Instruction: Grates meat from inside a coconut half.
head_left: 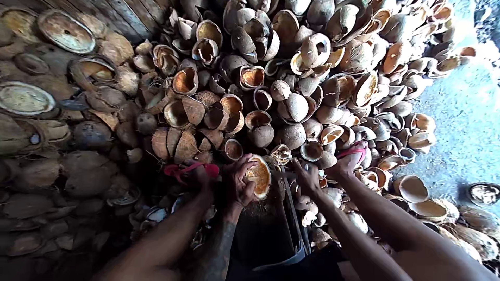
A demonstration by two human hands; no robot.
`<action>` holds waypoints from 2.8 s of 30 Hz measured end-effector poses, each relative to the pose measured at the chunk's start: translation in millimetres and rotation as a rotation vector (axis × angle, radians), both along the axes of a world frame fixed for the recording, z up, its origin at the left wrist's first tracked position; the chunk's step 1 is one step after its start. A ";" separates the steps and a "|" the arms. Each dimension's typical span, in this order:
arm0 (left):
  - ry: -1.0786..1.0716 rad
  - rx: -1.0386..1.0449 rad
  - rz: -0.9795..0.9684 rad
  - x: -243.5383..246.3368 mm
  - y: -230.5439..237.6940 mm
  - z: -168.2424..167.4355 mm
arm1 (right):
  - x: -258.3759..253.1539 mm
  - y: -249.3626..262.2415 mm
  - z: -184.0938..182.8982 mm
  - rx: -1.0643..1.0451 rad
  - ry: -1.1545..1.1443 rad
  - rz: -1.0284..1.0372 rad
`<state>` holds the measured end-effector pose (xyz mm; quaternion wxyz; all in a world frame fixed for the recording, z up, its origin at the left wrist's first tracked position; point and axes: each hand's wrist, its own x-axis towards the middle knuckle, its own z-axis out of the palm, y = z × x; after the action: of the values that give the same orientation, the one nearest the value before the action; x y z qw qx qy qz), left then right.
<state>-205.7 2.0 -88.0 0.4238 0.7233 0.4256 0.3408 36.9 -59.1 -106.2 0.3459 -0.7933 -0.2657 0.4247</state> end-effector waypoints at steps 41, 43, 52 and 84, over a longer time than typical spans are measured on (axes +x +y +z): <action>0.169 -0.169 0.294 29.2 -16.8 32.6 | -73.2 -106.6 55.4 0.238 0.090 -0.325; 0.135 -0.159 0.247 31.4 -11.1 32.0 | -86.5 -82.8 50.6 0.266 0.168 -0.455; 0.111 -0.134 0.185 20.5 12.8 34.1 | -34.5 -44.7 -5.0 0.247 0.110 -0.294; 0.604 -0.079 -0.086 59.6 37.8 65.7 | -2.9 -1.2 37.7 0.335 -0.413 0.471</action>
<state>-146.2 39.8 -22.3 0.3198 0.7922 0.5142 0.0754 34.0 -60.3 -68.5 0.3026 -0.7118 -0.5716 0.2740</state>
